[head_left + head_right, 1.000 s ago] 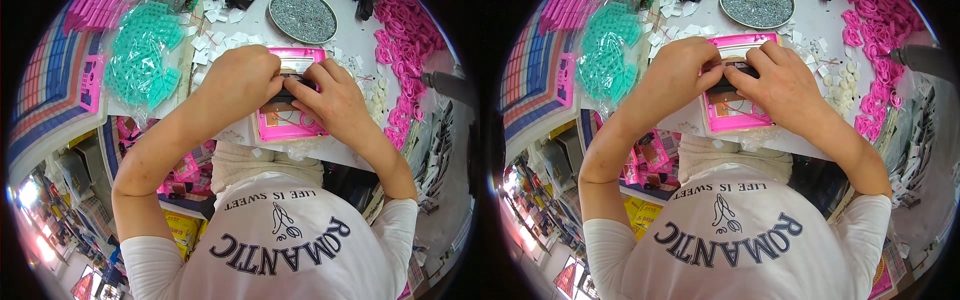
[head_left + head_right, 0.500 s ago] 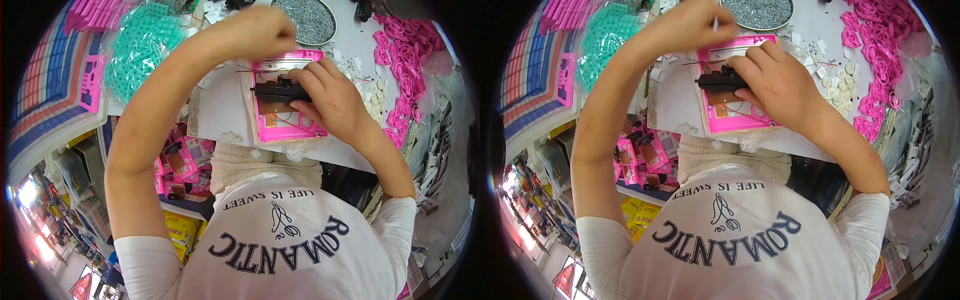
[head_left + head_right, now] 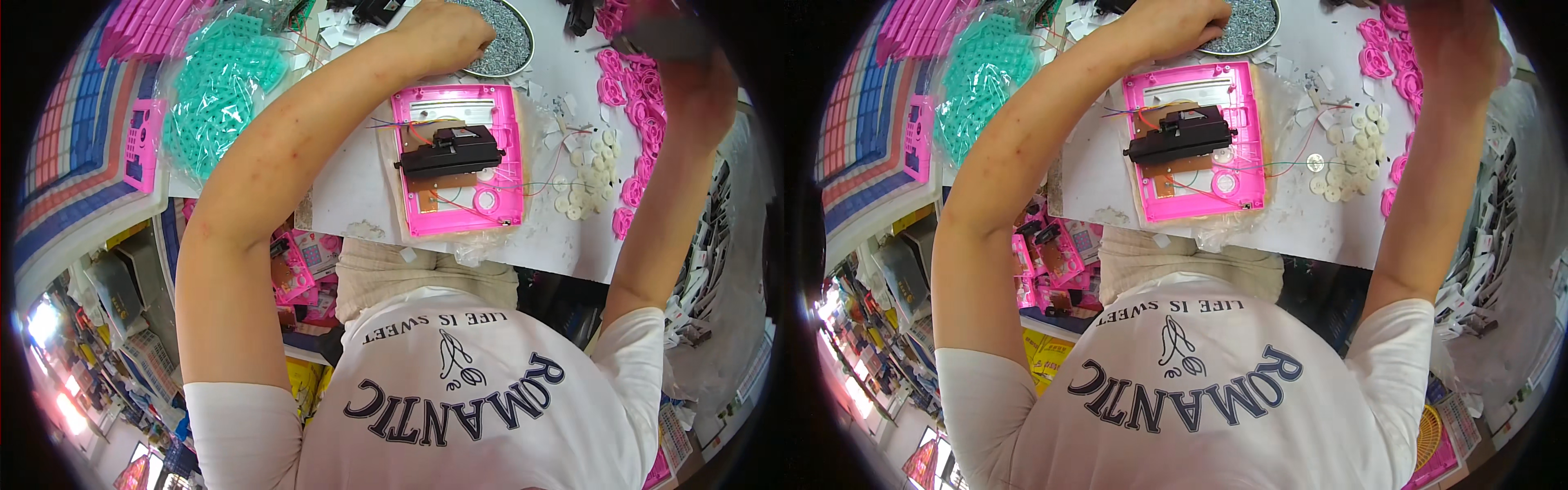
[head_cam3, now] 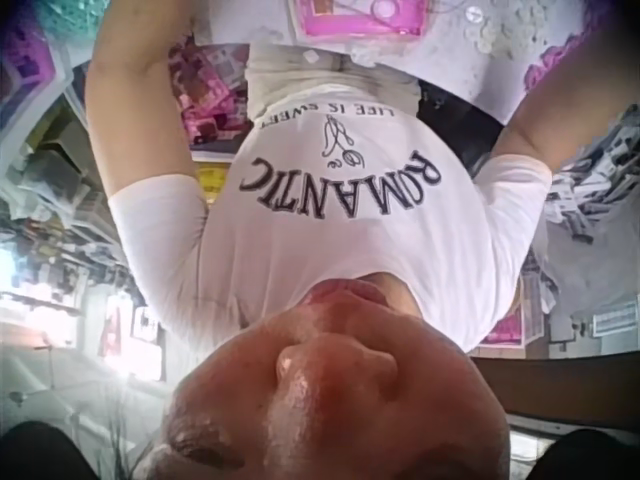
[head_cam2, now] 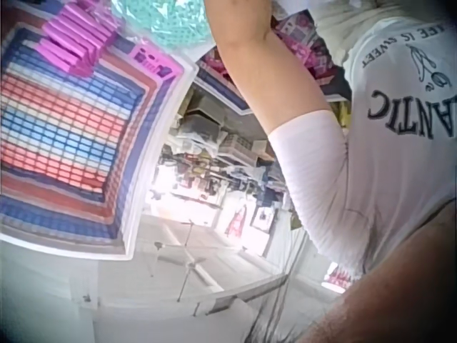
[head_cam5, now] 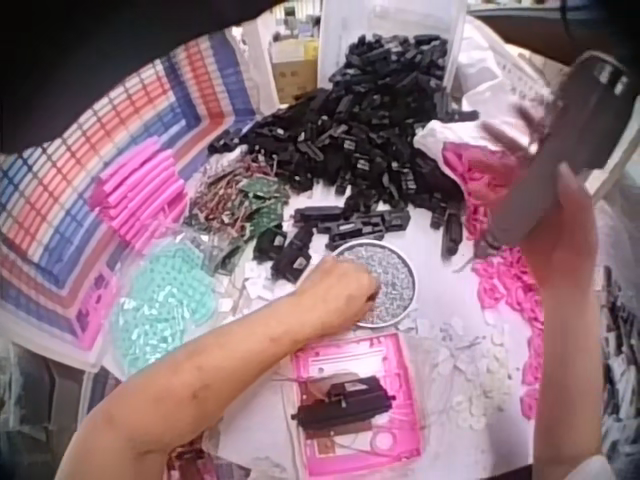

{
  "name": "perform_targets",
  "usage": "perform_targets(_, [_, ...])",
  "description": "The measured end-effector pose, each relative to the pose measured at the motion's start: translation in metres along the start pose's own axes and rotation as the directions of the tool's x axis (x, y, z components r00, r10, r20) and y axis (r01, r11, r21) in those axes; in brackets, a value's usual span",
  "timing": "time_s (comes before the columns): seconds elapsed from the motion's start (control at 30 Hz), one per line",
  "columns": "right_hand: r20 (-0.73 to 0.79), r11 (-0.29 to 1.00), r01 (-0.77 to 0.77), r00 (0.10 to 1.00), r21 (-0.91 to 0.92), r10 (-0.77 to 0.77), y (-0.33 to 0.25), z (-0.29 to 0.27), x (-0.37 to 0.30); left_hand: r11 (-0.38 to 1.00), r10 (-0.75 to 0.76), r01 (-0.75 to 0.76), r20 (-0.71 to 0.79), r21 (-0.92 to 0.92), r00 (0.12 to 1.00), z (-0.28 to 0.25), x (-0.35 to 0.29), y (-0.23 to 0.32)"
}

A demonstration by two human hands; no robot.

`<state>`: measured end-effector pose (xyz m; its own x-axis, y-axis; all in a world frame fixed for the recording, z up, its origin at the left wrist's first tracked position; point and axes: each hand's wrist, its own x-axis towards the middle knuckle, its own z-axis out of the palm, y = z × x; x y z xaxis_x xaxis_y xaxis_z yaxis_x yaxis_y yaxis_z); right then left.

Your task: Packaging toy components into pink plastic frames and using a heat gun to seal or finish the assembly.

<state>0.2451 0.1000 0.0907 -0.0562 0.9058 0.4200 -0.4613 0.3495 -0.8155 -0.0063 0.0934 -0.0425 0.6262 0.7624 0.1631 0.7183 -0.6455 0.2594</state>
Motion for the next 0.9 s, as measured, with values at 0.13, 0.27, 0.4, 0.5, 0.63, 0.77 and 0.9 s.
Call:
perform_targets(0.13, [0.257, 0.997, -0.007, 0.966, -0.083, 0.028, 0.006, 0.034, -0.013, 0.991, -0.05, 0.067, -0.138, 0.117, 0.989, 0.01, 0.006, -0.004])
perform_targets(0.27, [0.223, 0.981, -0.038, 0.971, -0.189, 0.081, 0.017, 0.053, -0.027, 0.98, -0.06, 0.086, -0.146, 0.18, 0.987, 0.01, 0.009, -0.011])
perform_targets(0.4, [0.3, 0.982, -0.138, 0.938, -0.128, 0.171, 0.015, 0.027, -0.041, 0.984, -0.111, 0.075, -0.233, -0.159, 0.966, -0.045, -0.019, 0.025])
perform_targets(0.5, [0.426, 0.97, -0.221, 0.891, 0.103, 0.158, 0.001, 0.029, -0.073, 0.995, 0.003, -0.039, -0.358, -0.094, 0.934, -0.067, -0.078, 0.085])
perform_targets(0.63, [0.624, 0.987, -0.12, 0.781, 0.105, 0.029, -0.01, 0.06, -0.1, 0.923, -0.179, 0.046, -0.318, -0.383, 0.931, -0.056, -0.122, 0.117])
perform_targets(0.77, [0.687, 0.994, -0.104, 0.724, 0.032, 0.054, -0.013, 0.069, -0.103, 0.853, -0.301, 0.106, -0.315, -0.51, 0.9, -0.05, -0.133, 0.123])
perform_targets(0.9, [0.658, 0.995, -0.096, 0.75, 0.001, 0.071, -0.011, 0.078, -0.106, 0.821, -0.329, 0.117, -0.296, -0.559, 0.897, -0.049, -0.135, 0.122])
